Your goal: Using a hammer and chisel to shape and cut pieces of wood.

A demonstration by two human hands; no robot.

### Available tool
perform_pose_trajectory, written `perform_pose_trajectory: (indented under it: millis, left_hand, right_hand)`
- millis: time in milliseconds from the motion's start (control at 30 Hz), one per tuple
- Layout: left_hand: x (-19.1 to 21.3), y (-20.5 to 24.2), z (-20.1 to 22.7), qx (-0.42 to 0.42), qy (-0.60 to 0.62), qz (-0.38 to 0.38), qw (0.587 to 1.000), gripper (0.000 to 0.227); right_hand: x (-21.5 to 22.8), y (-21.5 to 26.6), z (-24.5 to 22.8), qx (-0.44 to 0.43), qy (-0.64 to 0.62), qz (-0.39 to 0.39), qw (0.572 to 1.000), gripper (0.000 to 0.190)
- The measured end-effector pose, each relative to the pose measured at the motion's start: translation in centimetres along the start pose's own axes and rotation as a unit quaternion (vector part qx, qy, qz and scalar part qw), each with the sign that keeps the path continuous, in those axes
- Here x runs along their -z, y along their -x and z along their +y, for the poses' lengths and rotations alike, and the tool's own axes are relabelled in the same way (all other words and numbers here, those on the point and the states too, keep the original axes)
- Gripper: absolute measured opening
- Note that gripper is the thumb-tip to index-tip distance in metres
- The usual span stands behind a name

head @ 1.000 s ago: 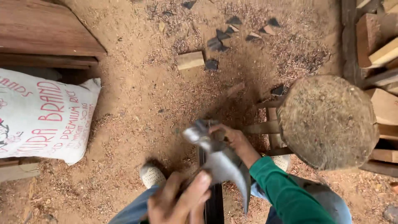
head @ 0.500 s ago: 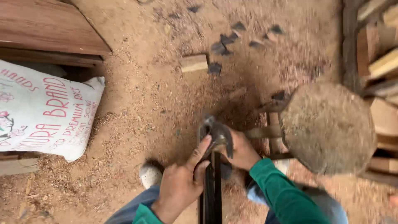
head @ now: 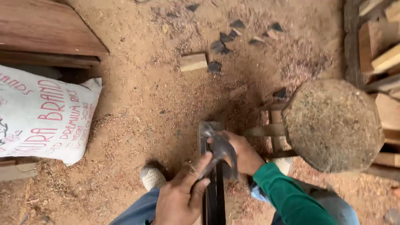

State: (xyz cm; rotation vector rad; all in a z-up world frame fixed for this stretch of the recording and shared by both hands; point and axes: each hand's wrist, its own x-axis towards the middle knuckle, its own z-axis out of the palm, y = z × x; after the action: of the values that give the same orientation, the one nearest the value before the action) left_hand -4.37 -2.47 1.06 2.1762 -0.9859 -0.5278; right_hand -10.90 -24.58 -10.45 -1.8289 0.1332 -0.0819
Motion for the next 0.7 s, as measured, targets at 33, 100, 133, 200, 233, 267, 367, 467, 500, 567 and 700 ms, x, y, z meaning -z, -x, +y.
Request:
perform_pose_trajectory:
  millis: [33,100,133,200,233,267,367,467,500,567,700]
  left_hand:
    - [0.3,0.3,-0.2,0.002,0.000,-0.012,1.000,0.061]
    - [0.7,0.8,-0.1,0.018,0.049,0.070,0.996,0.059]
    - [1.2,0.7,-0.5,0.009,0.047,0.080,0.996,0.059]
    - [2.3,0.6,-1.2,0.012,-0.004,0.030,0.999,0.058]
    - [2.2,0.2,-1.4,0.005,-0.006,0.035,0.999,0.058]
    - [2.1,0.6,-1.6,0.064,-0.132,-0.080,0.986,0.061]
    - [1.1,0.8,-2.7,0.141,-0.259,-0.249,0.923,0.061]
    - [-0.6,1.1,-3.2,0.179,-0.252,-0.327,0.893,0.058]
    - [-1.1,1.1,-3.3,0.194,-0.248,-0.348,0.883,0.058]
    - [-2.4,1.6,-4.1,0.194,-0.239,-0.355,0.883,0.059]
    - [-4.8,1.1,-7.0,0.169,-0.235,-0.380,0.878,0.062]
  right_hand:
    - [-0.2,0.1,-0.8,-0.009,-0.007,0.005,1.000,0.044]
    - [0.3,-0.4,-2.4,-0.079,-0.048,0.025,0.995,0.039]
    - [0.2,-0.6,-2.2,-0.068,-0.041,0.026,0.996,0.039]
    - [0.0,-0.6,-1.8,0.047,-0.072,0.019,0.996,0.037]
    - [0.5,-1.4,-1.9,0.054,-0.068,0.021,0.996,0.037]
    - [0.5,-1.5,-2.0,-0.006,-0.054,0.014,0.998,0.032]
    - [0.5,-1.8,-1.7,-0.044,-0.055,0.014,0.997,0.028]
    - [0.6,-2.6,-1.2,-0.012,-0.047,0.033,0.998,0.023]
    - [0.7,-3.0,-1.1,0.001,-0.025,0.050,0.998,0.021]
    - [-0.1,-4.0,1.3,-0.011,-0.077,0.096,0.992,0.022]
    - [-1.3,-6.8,4.6,-0.184,-0.213,0.219,0.934,0.020]
